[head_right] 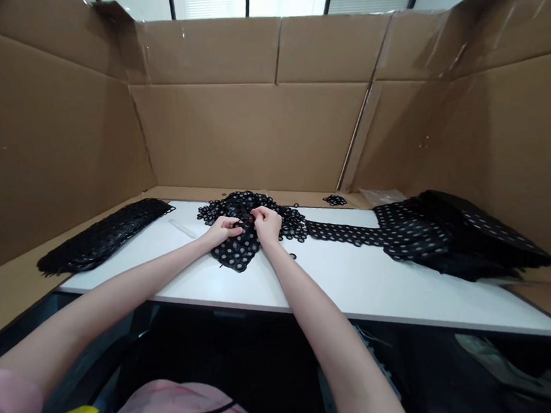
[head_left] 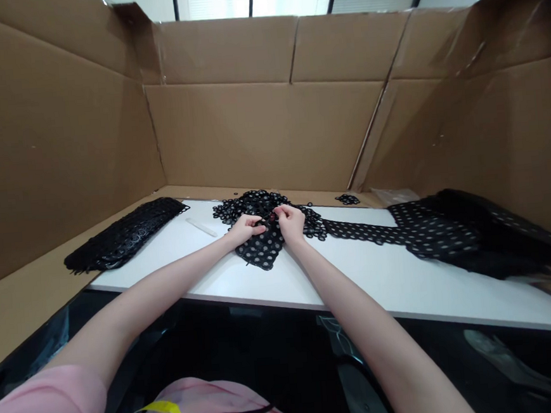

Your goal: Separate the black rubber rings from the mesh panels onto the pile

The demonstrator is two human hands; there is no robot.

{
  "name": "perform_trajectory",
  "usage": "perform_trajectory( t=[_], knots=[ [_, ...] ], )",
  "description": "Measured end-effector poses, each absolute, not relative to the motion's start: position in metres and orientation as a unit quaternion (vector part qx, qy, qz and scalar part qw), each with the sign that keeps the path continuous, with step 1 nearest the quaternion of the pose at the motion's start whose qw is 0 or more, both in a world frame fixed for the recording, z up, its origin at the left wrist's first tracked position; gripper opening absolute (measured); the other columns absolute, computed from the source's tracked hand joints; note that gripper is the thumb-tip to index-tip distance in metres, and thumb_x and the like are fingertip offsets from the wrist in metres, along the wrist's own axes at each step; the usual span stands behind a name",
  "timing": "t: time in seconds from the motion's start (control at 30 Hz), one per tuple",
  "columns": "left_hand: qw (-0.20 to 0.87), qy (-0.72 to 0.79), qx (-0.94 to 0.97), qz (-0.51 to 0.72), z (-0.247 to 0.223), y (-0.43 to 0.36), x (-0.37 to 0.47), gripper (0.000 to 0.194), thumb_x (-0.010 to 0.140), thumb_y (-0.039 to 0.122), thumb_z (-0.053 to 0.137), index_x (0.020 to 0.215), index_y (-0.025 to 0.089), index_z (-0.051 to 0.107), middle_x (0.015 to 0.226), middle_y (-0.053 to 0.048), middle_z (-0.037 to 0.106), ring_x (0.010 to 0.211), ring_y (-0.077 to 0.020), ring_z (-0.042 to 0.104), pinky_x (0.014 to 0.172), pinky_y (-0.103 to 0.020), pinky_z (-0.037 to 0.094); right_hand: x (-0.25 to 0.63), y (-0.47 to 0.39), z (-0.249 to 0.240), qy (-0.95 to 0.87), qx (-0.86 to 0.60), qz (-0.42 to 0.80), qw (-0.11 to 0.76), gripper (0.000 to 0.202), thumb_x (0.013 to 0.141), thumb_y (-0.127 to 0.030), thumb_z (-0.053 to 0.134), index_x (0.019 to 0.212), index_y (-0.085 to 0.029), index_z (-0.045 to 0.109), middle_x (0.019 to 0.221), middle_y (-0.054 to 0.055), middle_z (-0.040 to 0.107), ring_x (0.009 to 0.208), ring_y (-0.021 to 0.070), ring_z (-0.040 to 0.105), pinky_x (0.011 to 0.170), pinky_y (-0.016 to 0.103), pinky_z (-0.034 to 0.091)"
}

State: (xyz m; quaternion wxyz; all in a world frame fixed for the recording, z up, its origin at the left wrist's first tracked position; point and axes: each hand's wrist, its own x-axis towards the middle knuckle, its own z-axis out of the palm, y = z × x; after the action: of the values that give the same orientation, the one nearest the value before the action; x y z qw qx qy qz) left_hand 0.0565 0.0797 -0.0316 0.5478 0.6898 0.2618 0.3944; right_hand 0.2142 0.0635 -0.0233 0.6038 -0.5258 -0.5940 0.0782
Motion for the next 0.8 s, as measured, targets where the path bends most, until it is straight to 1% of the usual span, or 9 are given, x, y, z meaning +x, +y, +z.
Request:
perform_trajectory(
  t=[0.07, 0.13, 0.17, 0.23, 0.3, 0.4, 0.5, 0.67, 0.8],
  knots=[
    [0.549, 0.269, 0.682, 0.401, -0.031, 0.079, 0.056, 0.025, 0.057, 0.031, 0.077, 0.069, 0.012, 0.066, 0.065, 0.000, 0.065, 0.062, -0.0134, 0.057, 0.064, -0.026, 0.042, 0.222, 0.066, -0.023, -0.565, -0.527, 0.105, 0.626, 0.024, 0.074, -0.035, 0.046, 0.060, -0.020, 0.059, 0.063, 0.002, 0.066, 0.062, 0.0182, 0.061, 0.063, 0.027, 0.042],
    [0.546, 0.276, 0.677, 0.408, -0.031, 0.077, 0.056, 0.025, 0.054, 0.028, 0.079, 0.069, 0.012, 0.067, 0.066, 0.000, 0.065, 0.063, -0.0133, 0.058, 0.066, -0.026, 0.043, 0.236, 0.069, -0.023, -0.489, -0.540, 0.142, 0.670, 0.024, 0.076, -0.033, 0.041, 0.066, -0.020, 0.058, 0.066, 0.002, 0.066, 0.060, 0.0177, 0.063, 0.061, 0.027, 0.043],
    [0.544, 0.281, 0.676, 0.410, -0.031, 0.076, 0.055, 0.025, 0.053, 0.027, 0.079, 0.069, 0.012, 0.067, 0.066, 0.000, 0.065, 0.064, -0.0133, 0.058, 0.067, -0.026, 0.043, 0.244, 0.070, -0.024, -0.444, -0.553, 0.143, 0.690, 0.025, 0.078, -0.034, 0.039, 0.069, -0.020, 0.058, 0.067, 0.002, 0.066, 0.059, 0.0179, 0.064, 0.060, 0.027, 0.043],
    [0.541, 0.286, 0.678, 0.407, -0.030, 0.074, 0.054, 0.027, 0.053, 0.028, 0.080, 0.070, 0.011, 0.069, 0.067, -0.001, 0.067, 0.065, -0.0140, 0.059, 0.067, -0.026, 0.043, 0.258, 0.071, -0.025, -0.431, -0.572, 0.111, 0.689, 0.026, 0.080, -0.034, 0.040, 0.070, -0.019, 0.058, 0.067, 0.003, 0.066, 0.062, 0.0187, 0.065, 0.065, 0.028, 0.044],
    [0.549, 0.279, 0.679, 0.400, -0.029, 0.072, 0.052, 0.029, 0.055, 0.031, 0.080, 0.075, 0.012, 0.070, 0.072, -0.002, 0.069, 0.068, -0.0152, 0.061, 0.070, -0.027, 0.045, 0.263, 0.071, -0.027, -0.475, -0.577, 0.088, 0.659, 0.027, 0.081, -0.035, 0.042, 0.070, -0.019, 0.060, 0.068, 0.004, 0.068, 0.065, 0.0195, 0.064, 0.069, 0.030, 0.044],
    [0.571, 0.250, 0.684, 0.378, -0.027, 0.071, 0.050, 0.034, 0.057, 0.033, 0.081, 0.082, 0.012, 0.071, 0.079, -0.004, 0.070, 0.074, -0.0162, 0.063, 0.076, -0.029, 0.046, 0.259, 0.074, -0.032, -0.567, -0.582, 0.052, 0.580, 0.026, 0.081, -0.036, 0.047, 0.072, -0.020, 0.066, 0.069, 0.004, 0.070, 0.069, 0.0201, 0.061, 0.072, 0.031, 0.043],
    [0.567, 0.238, 0.702, 0.360, -0.025, 0.069, 0.049, 0.035, 0.053, 0.032, 0.083, 0.078, 0.011, 0.069, 0.079, -0.003, 0.069, 0.075, -0.0155, 0.061, 0.077, -0.030, 0.046, 0.255, 0.078, -0.037, -0.626, -0.587, -0.001, 0.514, 0.020, 0.078, -0.032, 0.054, 0.077, -0.021, 0.071, 0.078, 0.005, 0.071, 0.076, 0.0214, 0.058, 0.077, 0.034, 0.042],
    [0.520, 0.296, 0.724, 0.344, -0.016, 0.062, 0.048, 0.039, 0.044, 0.028, 0.087, 0.070, 0.012, 0.064, 0.067, 0.000, 0.062, 0.067, -0.0134, 0.057, 0.072, -0.029, 0.044, 0.258, 0.081, -0.045, -0.654, -0.597, -0.039, 0.463, 0.019, 0.079, -0.031, 0.059, 0.086, -0.025, 0.076, 0.093, 0.008, 0.069, 0.091, 0.0271, 0.051, 0.081, 0.043, 0.037],
    [0.506, 0.303, 0.748, 0.304, -0.012, 0.058, 0.047, 0.035, 0.050, 0.032, 0.085, 0.068, 0.012, 0.063, 0.067, -0.001, 0.062, 0.066, -0.0139, 0.057, 0.072, -0.030, 0.044, 0.254, 0.079, -0.045, -0.665, -0.598, -0.034, 0.446, 0.021, 0.081, -0.033, 0.060, 0.095, -0.027, 0.075, 0.096, 0.009, 0.067, 0.096, 0.0291, 0.048, 0.081, 0.045, 0.034]
  ],
)
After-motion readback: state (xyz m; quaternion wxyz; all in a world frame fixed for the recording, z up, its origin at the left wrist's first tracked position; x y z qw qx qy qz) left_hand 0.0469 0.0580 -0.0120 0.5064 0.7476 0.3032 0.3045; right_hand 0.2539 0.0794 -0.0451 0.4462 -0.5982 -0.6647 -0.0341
